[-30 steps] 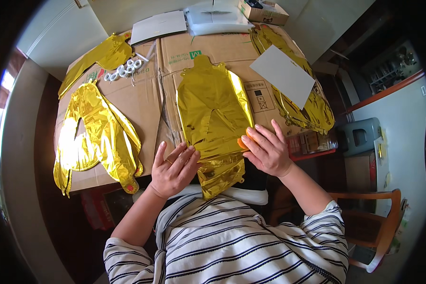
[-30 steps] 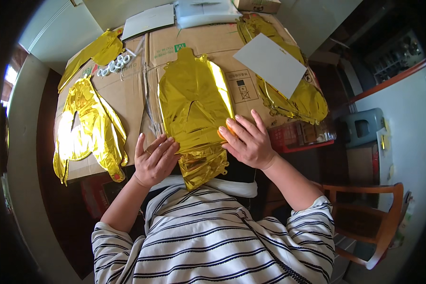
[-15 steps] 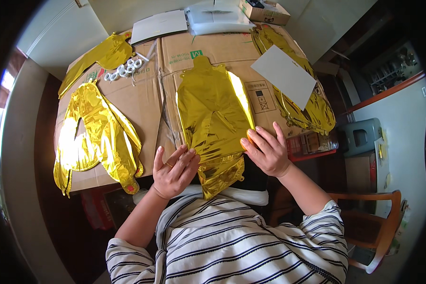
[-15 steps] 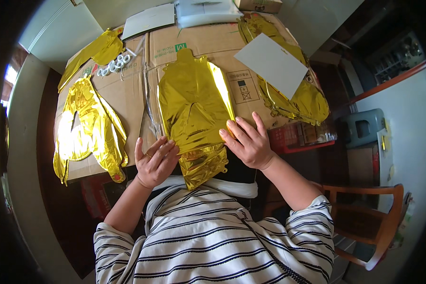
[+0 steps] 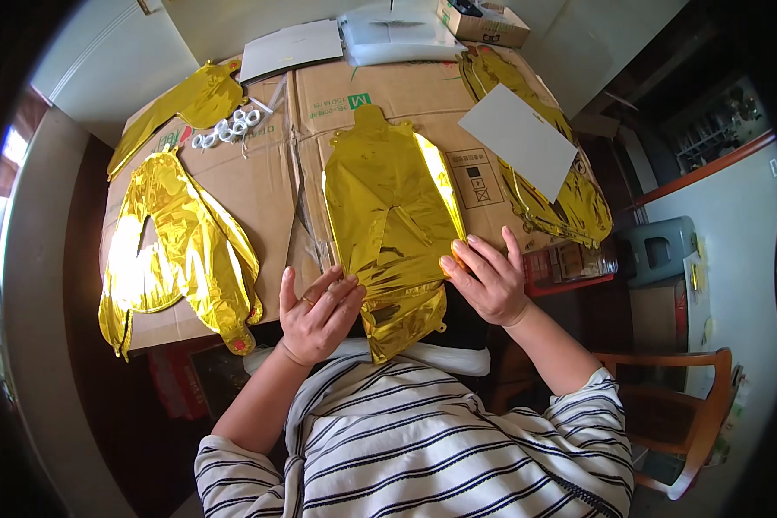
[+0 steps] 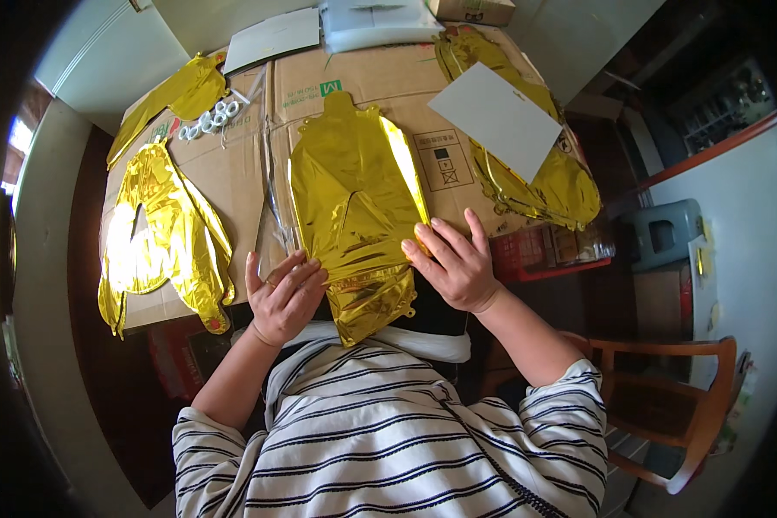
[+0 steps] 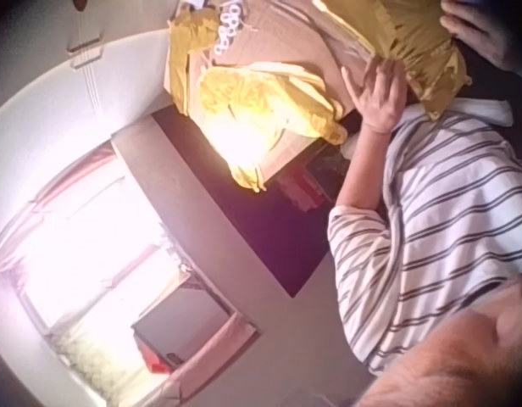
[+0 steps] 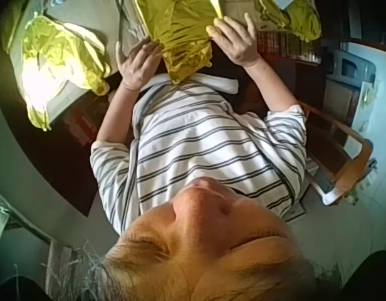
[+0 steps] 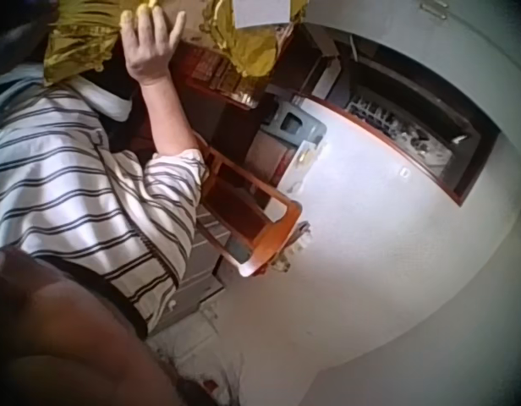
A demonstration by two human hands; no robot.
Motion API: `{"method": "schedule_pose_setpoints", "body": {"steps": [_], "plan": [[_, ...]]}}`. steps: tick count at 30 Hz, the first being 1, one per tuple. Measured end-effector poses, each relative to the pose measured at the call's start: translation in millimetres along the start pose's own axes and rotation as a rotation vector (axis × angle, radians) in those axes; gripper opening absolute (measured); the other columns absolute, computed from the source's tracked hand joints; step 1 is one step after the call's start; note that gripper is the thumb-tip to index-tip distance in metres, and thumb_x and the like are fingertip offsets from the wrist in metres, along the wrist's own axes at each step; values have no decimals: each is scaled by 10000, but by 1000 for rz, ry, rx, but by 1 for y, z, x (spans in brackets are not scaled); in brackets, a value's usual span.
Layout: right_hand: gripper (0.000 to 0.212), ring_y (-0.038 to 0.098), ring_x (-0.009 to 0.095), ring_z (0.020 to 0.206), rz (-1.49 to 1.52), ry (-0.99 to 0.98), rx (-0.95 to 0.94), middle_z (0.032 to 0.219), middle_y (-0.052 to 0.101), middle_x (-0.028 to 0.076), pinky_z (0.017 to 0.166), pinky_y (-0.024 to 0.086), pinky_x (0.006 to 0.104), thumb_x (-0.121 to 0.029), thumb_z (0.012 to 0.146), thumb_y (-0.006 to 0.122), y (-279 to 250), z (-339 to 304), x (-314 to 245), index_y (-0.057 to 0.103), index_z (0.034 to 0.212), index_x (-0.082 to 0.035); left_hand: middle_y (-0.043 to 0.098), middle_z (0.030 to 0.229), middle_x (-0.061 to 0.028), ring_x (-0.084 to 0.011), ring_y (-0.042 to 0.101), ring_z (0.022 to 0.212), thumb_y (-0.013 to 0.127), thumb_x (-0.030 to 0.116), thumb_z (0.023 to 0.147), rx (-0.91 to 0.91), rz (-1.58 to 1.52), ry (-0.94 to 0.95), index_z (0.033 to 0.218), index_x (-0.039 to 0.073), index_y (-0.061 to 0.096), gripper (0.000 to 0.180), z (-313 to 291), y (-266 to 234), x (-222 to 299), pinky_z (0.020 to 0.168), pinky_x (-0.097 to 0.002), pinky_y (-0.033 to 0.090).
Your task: Folding gold foil letter balloons on a flat surface for packaging.
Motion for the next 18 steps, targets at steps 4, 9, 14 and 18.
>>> {"method": "schedule_pose_setpoints", "body": {"steps": [4,9,14,18], "plan": [[318,650,232,1136,-9,-3,14,1188,713,40,1141,360,590,-270,922,725,1,-1,1,717,1235,-217,725,1089,28,-194,697,1104,815,169,788,-5,3,-3,1037,180,730,263,-1,1,-1,1233,-574,160],[330,643,222,1137,17,-42,10,1186,710,28,1144,364,579,-278,912,738,1,-1,6,718,1237,-221,723,1099,26,-195,693,1114,810,165,794,-34,-82,-87,1031,174,737,248,2,-3,0,1233,-573,159],[304,641,214,1133,25,-51,21,1194,704,23,1148,361,574,-268,909,739,1,-1,5,733,1209,-216,731,1076,26,-195,704,1089,814,158,784,10,-5,6,1007,170,739,235,1,-2,1,1232,-563,173],[279,642,210,1136,30,-53,26,1203,702,20,1152,357,574,-269,903,746,0,-3,3,748,1175,-208,739,1047,28,-192,716,1059,806,136,789,38,0,36,992,168,740,217,-2,-2,3,1231,-556,178]]}}
Point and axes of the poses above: each hand's wrist, its own z-axis towards the middle knuckle, its own y-axis out of the palm, x = y × z, the point moved 7 cm from there along z, towards the middle knuckle
